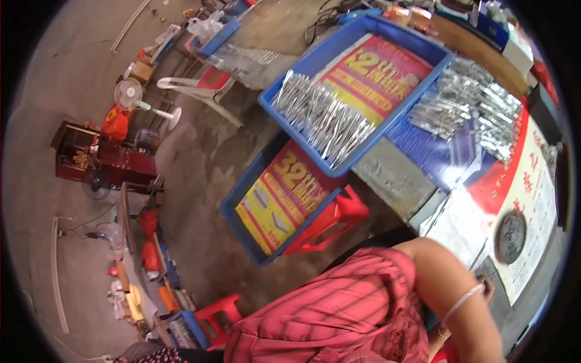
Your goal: The person is manually assembling small hardware components by fitting metal rods and plastic connectors together.
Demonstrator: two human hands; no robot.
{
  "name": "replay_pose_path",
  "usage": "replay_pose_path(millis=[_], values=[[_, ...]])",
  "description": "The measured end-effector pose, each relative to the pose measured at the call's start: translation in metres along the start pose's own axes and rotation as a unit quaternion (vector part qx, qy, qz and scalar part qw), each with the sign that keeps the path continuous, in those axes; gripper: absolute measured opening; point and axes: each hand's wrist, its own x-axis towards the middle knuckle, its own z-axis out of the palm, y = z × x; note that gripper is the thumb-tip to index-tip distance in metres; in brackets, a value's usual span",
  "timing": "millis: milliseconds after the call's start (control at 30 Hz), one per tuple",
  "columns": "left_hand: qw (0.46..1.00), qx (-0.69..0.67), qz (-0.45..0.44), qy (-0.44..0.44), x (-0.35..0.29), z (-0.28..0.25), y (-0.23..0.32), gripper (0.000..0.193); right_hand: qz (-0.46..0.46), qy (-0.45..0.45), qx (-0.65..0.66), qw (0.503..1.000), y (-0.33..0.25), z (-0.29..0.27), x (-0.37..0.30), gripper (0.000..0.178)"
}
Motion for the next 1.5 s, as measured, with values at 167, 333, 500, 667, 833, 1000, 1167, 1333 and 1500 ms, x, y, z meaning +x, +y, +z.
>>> replay_pose_path(millis=[167,333,500,667,833,1000,1167,1333,1500], values=[[0.994,0.014,0.112,0.002,-0.046,-0.068,0.022,0.022,-0.036,0.027,-0.151,0.987,-0.011,0.006,-0.014,0.009],[0.942,-0.208,-0.050,0.259,-0.101,-0.176,-0.028,0.027,-0.124,0.028,-0.246,0.961,-0.023,0.030,-0.005,0.008],[0.714,-0.535,-0.028,0.451,-0.160,-0.247,-0.055,0.023,-0.015,0.059,-0.193,0.979,-0.029,0.033,0.000,0.004],[0.696,-0.546,-0.023,0.466,-0.333,-0.298,0.008,0.024,-0.011,0.033,-0.176,0.984,-0.035,0.043,0.006,0.006],[0.705,-0.536,0.006,0.465,-0.364,-0.291,0.009,0.025,-0.032,0.042,-0.197,0.979,-0.023,0.038,0.006,0.006],[0.729,-0.489,-0.004,0.479,-0.367,-0.300,0.052,0.026,-0.038,0.028,-0.209,0.977,-0.029,0.040,0.005,0.009],[0.782,-0.409,0.015,0.470,-0.280,-0.293,0.067,0.027,-0.029,0.066,-0.210,0.975,-0.029,0.034,0.003,0.008],[0.823,-0.353,0.070,0.440,-0.165,-0.220,0.028,0.029,-0.031,0.040,-0.170,0.984,-0.024,0.037,-0.003,0.005],[0.808,-0.353,0.097,0.462,-0.161,-0.205,0.039,0.030,-0.097,0.054,-0.235,0.966,-0.030,0.041,0.005,0.006]])
